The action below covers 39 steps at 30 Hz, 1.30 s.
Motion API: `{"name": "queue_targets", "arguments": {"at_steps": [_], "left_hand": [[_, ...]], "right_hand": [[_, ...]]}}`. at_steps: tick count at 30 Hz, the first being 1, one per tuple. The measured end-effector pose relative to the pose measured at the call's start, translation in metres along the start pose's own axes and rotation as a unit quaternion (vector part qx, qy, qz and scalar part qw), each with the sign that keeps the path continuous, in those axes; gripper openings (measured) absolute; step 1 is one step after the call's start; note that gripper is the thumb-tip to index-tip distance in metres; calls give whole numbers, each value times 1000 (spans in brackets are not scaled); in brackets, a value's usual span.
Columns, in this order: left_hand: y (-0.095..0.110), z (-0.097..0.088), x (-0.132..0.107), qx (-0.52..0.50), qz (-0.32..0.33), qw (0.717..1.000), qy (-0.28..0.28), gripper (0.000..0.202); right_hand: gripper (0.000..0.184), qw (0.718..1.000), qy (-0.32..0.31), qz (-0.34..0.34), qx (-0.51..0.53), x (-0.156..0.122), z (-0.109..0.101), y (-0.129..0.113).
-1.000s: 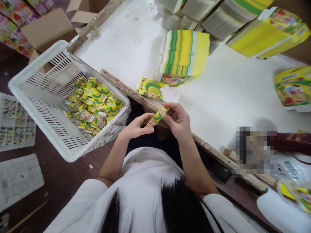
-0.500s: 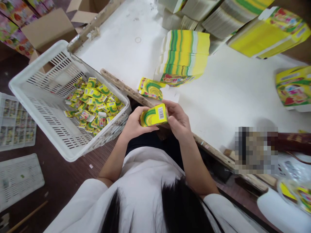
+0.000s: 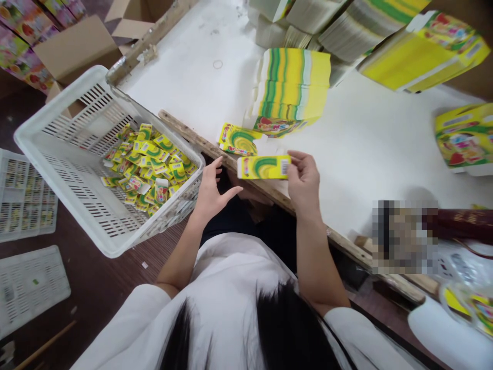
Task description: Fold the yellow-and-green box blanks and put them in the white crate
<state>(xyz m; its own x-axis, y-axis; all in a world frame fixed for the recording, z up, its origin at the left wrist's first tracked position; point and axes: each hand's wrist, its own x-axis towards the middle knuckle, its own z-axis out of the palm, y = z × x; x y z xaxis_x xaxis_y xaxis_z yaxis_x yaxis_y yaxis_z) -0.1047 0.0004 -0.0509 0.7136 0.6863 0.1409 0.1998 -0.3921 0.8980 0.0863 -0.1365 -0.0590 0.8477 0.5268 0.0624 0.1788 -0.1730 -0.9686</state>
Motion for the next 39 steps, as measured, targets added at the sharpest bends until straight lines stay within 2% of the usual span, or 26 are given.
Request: {"name": "queue_targets", "arguments": {"at_steps": [2, 5, 7, 9, 10, 11, 13, 15, 18, 22, 25, 29, 35, 37, 39], "left_hand": [[-1, -2, 0, 5, -18, 1000, -5, 73], [-1, -5, -1, 9, -22, 1000, -11, 61], [-1, -4, -1, 7, -23, 1000, -11, 57], [-1, -1, 0, -1, -25, 1000, -12, 55], [-1, 1, 1, -9, -28, 999, -13, 54], [-1, 3, 1, -21, -32, 999, -13, 53], [-1, 6, 2, -54, -48, 997, -15, 53], [0, 9, 2, -91, -68, 993, -18, 53], [-2, 13, -1, -153, -100, 983, -24, 52], [-9, 18, -6, -225, -140, 964, -17, 49], [-11, 18, -5, -245, -139, 959, -8, 49], [-8, 11, 1, -255, -126, 958, 27, 45], [-7, 9, 5, -369, -144, 913, 96, 39], [-5, 10, 10, -407, -134, 895, 126, 42], [-1, 9, 17, -450, -101, 873, 157, 47]], "right_hand": [[26, 994, 70, -13, -82, 12, -17, 18], [29, 962, 150, 19, -226, 23, -45, 32], [32, 937, 193, 28, -291, 24, -55, 29], [37, 920, 217, -14, -326, 22, -49, 16], [40, 917, 209, -52, -336, 21, -40, 8], [41, 924, 176, -100, -323, 21, -27, 0], [37, 948, 43, -157, -274, 23, 5, -14], [40, 948, -56, -175, -260, 27, 38, -23], [41, 934, -110, -147, -307, 34, 68, -29], [39, 927, -116, -118, -338, 38, 72, -31], [45, 938, -101, -108, -313, 35, 68, -34], [37, 954, -95, -111, -261, 30, 68, -32], [38, 980, -49, -121, -147, 28, 69, -40], [39, 987, -61, -122, -84, 20, 70, -50], [40, 984, -134, -113, -30, 7, 73, -60]]}}
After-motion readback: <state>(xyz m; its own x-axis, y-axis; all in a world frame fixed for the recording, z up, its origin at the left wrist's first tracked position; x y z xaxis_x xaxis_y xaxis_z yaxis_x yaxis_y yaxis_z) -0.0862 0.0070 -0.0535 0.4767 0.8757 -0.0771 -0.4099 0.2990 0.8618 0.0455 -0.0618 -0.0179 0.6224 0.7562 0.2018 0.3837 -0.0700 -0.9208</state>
